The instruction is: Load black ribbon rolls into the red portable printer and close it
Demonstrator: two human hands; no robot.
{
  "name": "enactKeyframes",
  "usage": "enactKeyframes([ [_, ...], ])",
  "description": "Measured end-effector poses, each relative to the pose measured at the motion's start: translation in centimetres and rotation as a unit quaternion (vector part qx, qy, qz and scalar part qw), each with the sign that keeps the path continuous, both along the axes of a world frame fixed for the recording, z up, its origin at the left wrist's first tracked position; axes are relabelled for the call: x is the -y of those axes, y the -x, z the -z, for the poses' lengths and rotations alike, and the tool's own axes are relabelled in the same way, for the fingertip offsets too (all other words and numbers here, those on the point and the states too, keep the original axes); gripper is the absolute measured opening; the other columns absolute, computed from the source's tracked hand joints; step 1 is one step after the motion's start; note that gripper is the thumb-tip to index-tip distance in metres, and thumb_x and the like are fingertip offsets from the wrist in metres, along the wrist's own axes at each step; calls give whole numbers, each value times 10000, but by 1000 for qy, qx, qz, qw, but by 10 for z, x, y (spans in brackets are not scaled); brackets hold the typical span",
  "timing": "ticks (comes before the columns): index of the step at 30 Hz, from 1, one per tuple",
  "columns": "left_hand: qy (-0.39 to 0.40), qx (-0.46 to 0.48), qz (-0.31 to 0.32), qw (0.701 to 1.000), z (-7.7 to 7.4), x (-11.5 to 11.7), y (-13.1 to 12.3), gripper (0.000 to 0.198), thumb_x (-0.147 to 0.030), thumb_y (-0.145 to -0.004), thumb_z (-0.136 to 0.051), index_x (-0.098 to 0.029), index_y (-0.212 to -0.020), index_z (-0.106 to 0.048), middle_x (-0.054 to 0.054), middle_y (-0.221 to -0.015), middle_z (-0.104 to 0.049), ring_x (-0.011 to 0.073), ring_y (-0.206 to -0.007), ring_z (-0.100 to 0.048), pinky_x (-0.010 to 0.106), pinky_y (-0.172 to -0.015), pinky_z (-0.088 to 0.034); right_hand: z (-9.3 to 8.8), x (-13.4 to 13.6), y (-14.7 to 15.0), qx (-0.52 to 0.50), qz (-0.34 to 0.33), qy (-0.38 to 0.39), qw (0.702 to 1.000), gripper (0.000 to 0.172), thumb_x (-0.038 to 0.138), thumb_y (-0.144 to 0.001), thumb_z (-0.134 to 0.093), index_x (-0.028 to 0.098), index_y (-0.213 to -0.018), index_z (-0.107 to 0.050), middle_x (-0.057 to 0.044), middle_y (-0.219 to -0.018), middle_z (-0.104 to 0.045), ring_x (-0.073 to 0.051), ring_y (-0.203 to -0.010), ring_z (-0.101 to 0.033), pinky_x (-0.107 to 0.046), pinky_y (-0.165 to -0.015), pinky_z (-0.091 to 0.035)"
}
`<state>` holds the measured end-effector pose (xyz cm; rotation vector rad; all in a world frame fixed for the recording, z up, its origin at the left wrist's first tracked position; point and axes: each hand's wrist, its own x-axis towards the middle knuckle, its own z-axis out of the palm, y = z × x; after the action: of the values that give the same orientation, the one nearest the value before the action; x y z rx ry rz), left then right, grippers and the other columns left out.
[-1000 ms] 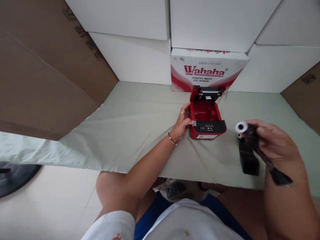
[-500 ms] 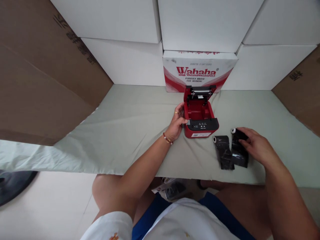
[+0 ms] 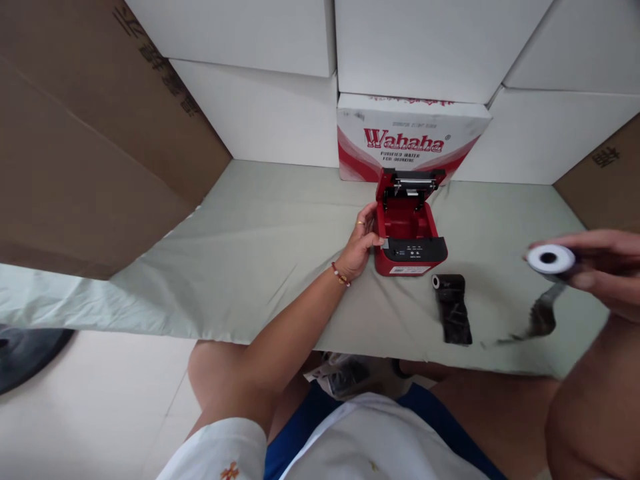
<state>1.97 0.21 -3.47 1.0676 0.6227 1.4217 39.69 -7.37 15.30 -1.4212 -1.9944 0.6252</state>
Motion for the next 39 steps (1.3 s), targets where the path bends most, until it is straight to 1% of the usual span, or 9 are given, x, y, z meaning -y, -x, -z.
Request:
enactKeyframes([
  [4,-6,-2,1,1000,1,-1,1,860,-314,-695,-763,-347,-1508,-484,41,-1734,-472,303,-1665,-372,507,-1389,-274,9,-43,93,-5,-97,80,992,407,561,-910,-796,368,-1265,-841,-36,-919,-802,-205,-650,-642,-380,-584,-536],
  [10,-4,-2,6,1000,0,1,0,877,-316,-703,-769,-351,-1526,-465,41,-1743,-464,304,-1675,-363,523,-1400,-258,63,-89,174,115,-46,-69,990,409,267,-878,-761,324,-1272,-855,-66,-938,-701,-292,-986,-694,-493,-963,-598],
  [17,4,3,7,1000,-5,4,-1,903,-280,-686,-737,-331,-1535,-437,52,-1748,-444,299,-1682,-347,505,-1410,-236,70,-101,189,205,0,-64,977,453,219,-919,-705,280,-1350,-829,-153,-1226,-771,-367,-1160,-740,-563,-1084,-578],
  [24,3,-4,5,1000,-9,6,0,885,-278,-693,-726,-323,-1530,-440,56,-1743,-443,305,-1677,-348,514,-1411,-231,62,-107,190,235,-69,-45,969,463,315,-1003,-641,222,-1438,-771,-155,-1340,-818,-395,-1241,-746,-574,-1078,-582],
  [28,-9,-18,4,1000,-7,8,-1,866,-307,-732,-731,-331,-1544,-432,58,-1739,-442,314,-1666,-361,525,-1399,-255,56,-79,168,154,-68,-75,983,394,378,-1050,-603,227,-1347,-812,-123,-1205,-857,-346,-1132,-778,-537,-1015,-618],
  [31,-23,-58,-41,997,-8,14,-3,787,-358,-808,-714,-339,-1543,-432,73,-1729,-422,319,-1647,-376,535,-1362,-330,60,-41,152,82,-78,-152,982,348,379,-1087,-593,261,-1332,-809,-103,-1318,-837,-322,-1248,-748,-545,-1105,-594],
  [34,-79,-183,-185,962,-14,30,-2,611,-425,-949,-656,-314,-1524,-479,119,-1673,-435,323,-1595,-417,544,-1313,-389,76,-7,143,61,-95,-210,971,342,317,-1080,-628,301,-1387,-779,-90,-1466,-778,-332,-1378,-698,-592,-1181,-555],
  [36,-165,-283,-280,902,-20,44,-1,531,-438,-1013,-612,-274,-1510,-518,151,-1560,-515,330,-1499,-501,573,-1289,-402,89,6,140,64,-95,-229,967,404,284,-1068,-645,332,-1457,-738,-87,-1508,-753,-344,-1427,-677,-621,-1190,-550],
  [39,-315,-385,-309,811,-27,62,-4,525,-442,-1020,-601,-286,-1520,-570,134,-1407,-609,329,-1380,-580,574,-1230,-455,104,11,136,68,-94,-235,965,506,269,-1062,-653,359,-1560,-658,-86,-1592,-692,-345,-1495,-631,-641,-1219,-534],
])
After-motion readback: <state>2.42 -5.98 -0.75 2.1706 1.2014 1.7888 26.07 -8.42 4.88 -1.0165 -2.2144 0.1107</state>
